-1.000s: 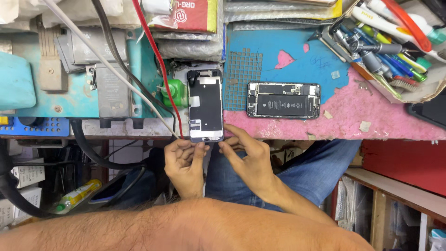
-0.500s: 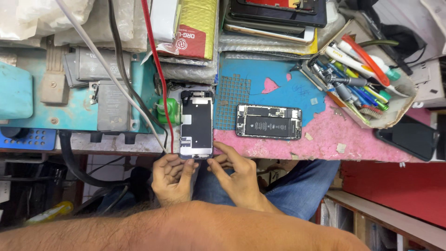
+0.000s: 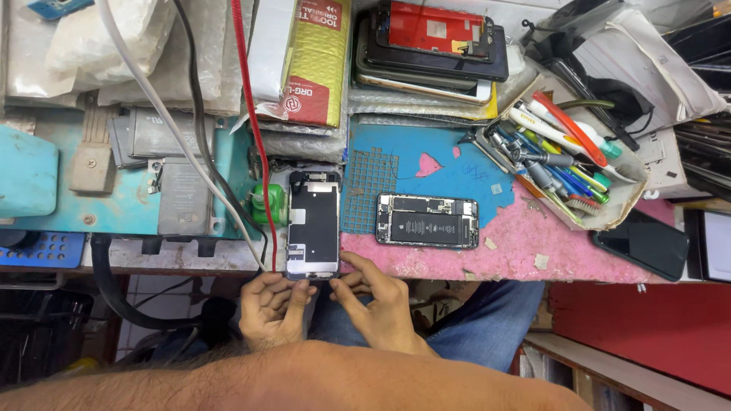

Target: The person disassembles a smartphone by removing the back cover and detaching internal components. They use a screwdriver to remove screws from a metal bracket and then separate the bracket from the phone's frame.

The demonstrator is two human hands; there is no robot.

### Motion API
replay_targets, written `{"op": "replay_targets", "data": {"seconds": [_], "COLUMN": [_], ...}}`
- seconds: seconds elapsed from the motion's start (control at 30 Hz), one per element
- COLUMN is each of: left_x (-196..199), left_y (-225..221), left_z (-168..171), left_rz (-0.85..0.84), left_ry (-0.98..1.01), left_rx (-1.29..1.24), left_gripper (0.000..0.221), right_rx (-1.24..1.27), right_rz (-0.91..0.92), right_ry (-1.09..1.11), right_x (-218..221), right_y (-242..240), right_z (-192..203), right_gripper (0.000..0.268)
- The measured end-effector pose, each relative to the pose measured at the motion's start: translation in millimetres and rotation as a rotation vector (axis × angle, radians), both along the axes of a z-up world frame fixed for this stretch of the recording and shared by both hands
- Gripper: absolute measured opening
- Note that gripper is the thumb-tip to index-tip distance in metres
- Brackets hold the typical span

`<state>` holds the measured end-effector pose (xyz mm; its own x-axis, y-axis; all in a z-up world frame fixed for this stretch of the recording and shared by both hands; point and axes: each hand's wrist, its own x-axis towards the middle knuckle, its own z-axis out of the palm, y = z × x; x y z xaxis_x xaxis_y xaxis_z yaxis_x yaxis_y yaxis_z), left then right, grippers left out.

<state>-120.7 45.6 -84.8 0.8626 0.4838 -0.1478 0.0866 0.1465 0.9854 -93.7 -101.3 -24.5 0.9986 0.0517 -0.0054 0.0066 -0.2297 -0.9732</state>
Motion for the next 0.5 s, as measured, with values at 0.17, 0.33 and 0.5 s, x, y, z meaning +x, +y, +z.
{"op": "replay_targets", "data": {"seconds": [0.17, 0.33, 0.5], "left_x": [0.6, 0.9, -2.9], "left_y": [2.4, 1.4, -0.9], "left_z": [-0.2, 1.6, -1.8], "left_rz": [-0.003, -0.004, 0.0], "left_ry": [0.0, -0.016, -0.046], "left_rx": [0.019, 0.009, 0.005], "left_gripper": [0.041, 0.042, 0.042], "right_rx": [0.0, 0.015, 0.002], "right_rz": [-0.008, -0.004, 0.001], "right_ry": [0.006, -0.025, -0.062], "right_x": [-0.9, 0.3, -2.3], "right_y": [2.4, 1.2, -1.4], "right_z": [1.2, 2.1, -2.6], "right_gripper": [0.042, 0.042, 0.042]}}
